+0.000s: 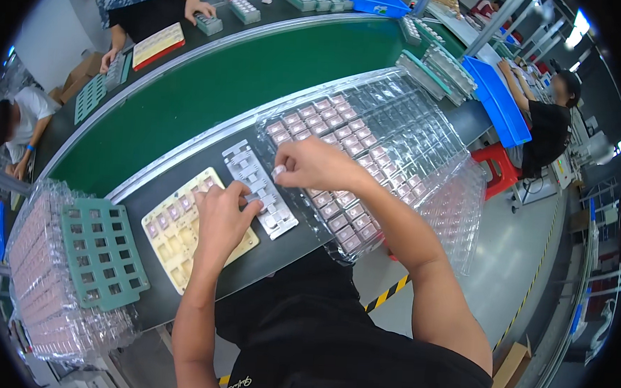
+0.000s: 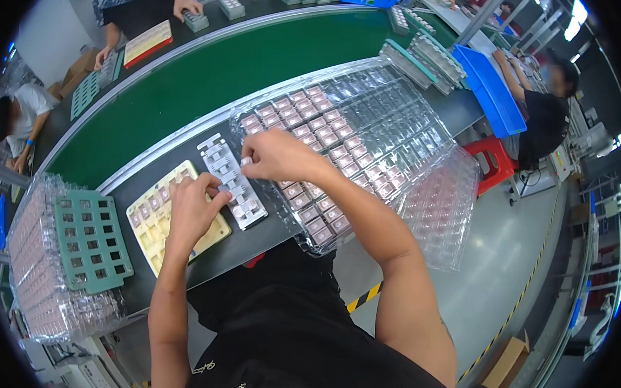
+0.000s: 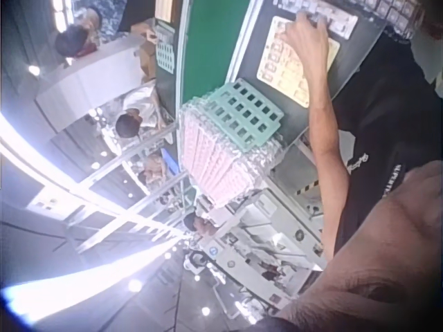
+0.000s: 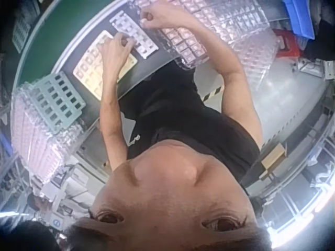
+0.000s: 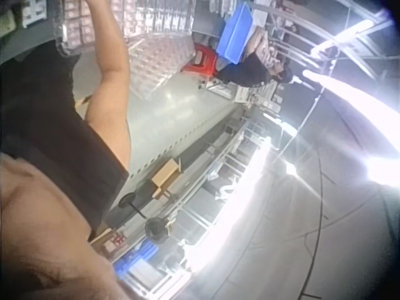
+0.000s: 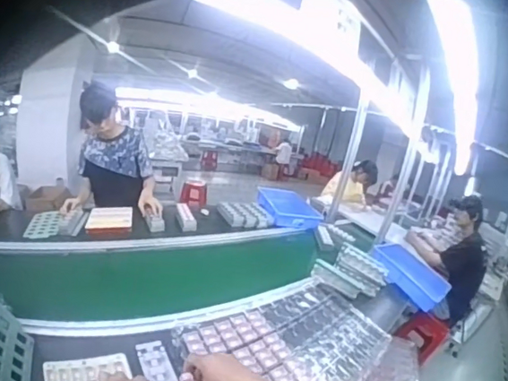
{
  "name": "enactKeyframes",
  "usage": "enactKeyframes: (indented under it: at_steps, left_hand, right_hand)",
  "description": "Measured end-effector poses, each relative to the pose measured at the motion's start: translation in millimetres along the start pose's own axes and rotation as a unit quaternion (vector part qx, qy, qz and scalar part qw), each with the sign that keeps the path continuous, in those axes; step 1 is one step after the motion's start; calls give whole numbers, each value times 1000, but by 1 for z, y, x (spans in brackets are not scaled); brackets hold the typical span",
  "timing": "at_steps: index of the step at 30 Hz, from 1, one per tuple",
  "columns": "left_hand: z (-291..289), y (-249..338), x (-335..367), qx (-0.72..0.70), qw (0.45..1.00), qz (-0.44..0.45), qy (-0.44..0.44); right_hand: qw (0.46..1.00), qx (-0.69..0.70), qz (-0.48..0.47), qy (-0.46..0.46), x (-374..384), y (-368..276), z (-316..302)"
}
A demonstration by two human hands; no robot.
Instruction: The recorder is assembling small electronic components into specialized trays and then stacking the completed trays on a production line.
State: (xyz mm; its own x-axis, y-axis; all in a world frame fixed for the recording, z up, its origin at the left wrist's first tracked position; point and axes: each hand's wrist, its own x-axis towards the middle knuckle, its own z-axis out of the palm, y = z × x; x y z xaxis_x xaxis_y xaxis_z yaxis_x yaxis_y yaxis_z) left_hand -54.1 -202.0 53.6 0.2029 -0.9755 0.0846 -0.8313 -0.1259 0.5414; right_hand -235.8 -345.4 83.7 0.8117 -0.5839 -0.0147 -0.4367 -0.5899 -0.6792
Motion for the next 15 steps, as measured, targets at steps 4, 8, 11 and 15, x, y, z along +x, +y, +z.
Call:
enactKeyframes:
  at_steps: [4,8,11,15]
  left_hand:
    - [-1,-8,0,-32,999,27,-35]
    - [-7,-17,-1,-53,997,52,-25]
    - [-1,-14,-5,-63,996,64,-17]
    - [10,-12,-3,-67,997,49,-6]
  right_hand:
    - [998,50,-13,38,6,-1,1]
    - [995,93,24,27,3,-16,1]
    - [992,119,21,25,7,-15,13]
    - [986,158,-13,56,12,-17,25]
